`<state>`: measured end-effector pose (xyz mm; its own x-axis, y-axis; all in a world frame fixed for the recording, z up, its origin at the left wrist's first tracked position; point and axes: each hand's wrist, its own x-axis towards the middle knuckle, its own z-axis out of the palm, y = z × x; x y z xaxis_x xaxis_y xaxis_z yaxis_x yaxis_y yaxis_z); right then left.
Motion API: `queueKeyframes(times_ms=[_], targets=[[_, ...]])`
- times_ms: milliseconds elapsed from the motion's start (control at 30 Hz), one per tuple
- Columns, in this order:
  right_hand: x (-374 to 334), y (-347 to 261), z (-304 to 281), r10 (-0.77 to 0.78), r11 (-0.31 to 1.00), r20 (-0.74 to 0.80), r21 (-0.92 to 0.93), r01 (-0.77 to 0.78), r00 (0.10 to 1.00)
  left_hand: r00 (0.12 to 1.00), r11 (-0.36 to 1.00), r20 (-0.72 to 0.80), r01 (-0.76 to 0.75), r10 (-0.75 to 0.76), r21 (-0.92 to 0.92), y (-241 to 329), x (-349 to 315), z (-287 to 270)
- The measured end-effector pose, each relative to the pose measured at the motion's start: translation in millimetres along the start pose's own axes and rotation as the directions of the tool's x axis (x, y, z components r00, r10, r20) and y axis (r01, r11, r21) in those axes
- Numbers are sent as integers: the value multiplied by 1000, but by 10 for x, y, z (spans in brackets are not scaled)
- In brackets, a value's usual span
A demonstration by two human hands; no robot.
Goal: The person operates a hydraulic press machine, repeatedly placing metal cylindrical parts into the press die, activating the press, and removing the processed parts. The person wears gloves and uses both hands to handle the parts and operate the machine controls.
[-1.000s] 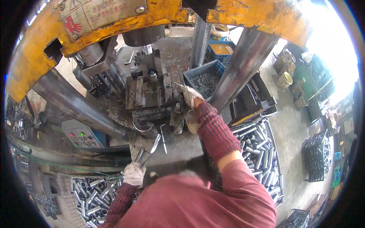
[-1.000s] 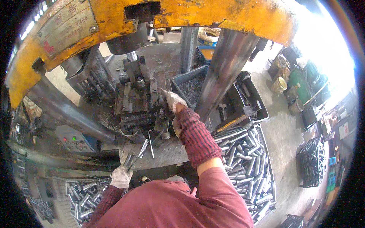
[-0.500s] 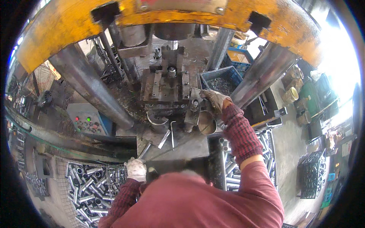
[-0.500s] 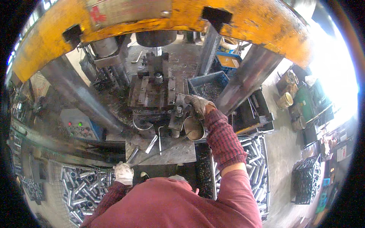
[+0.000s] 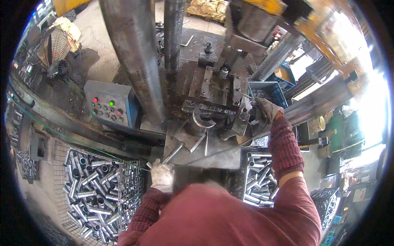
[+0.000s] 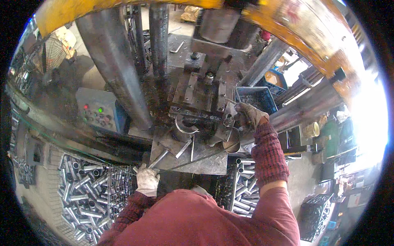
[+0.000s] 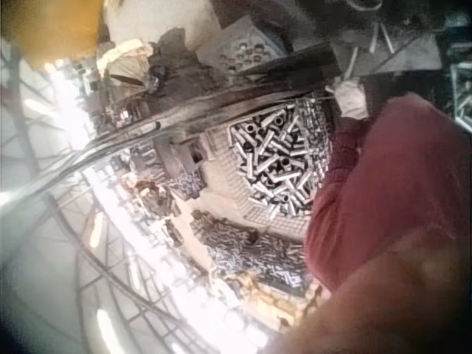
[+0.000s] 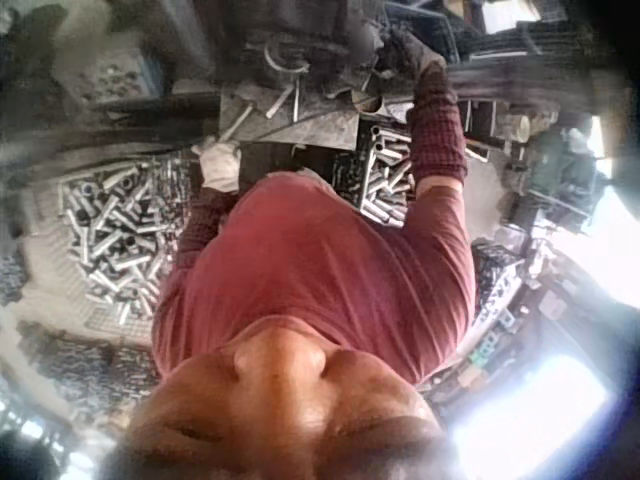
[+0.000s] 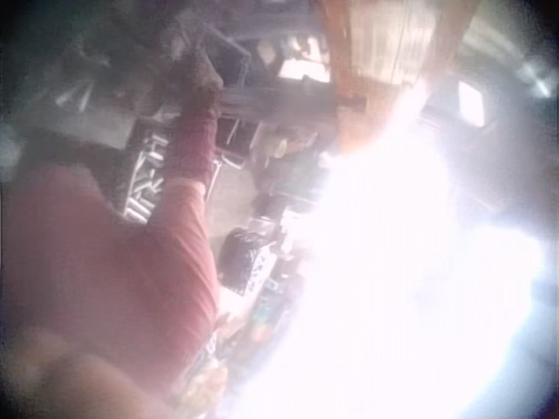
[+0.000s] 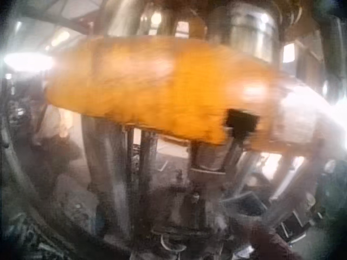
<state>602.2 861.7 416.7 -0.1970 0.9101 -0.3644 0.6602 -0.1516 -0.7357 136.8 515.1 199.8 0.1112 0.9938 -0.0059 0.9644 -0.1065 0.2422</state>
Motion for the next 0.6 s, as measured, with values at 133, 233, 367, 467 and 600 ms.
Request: queueKeyframes(times_ms=[133,233,367,467,600], targets=[[60,-31,-6,228,963,61,130,-234,972,999,994,21,-29,27,109,-92,39,381],[-53,-78,-67,-340,665,79,-684,299,937,997,997,-30,-73,73,24,-240,-32,701],[-97,-261,-201,74,829,155,-558,25,985,999,999,-14,-31,30,-23,-300,-35,1387],[-25,-427,-143,-193,637,208,-717,284,959,995,966,-25,-86,95,242,-366,-4,1848],[60,-653,-108,-34,713,223,-678,180,974,1000,944,5,25,-25,-329,-412,-49,1870]])
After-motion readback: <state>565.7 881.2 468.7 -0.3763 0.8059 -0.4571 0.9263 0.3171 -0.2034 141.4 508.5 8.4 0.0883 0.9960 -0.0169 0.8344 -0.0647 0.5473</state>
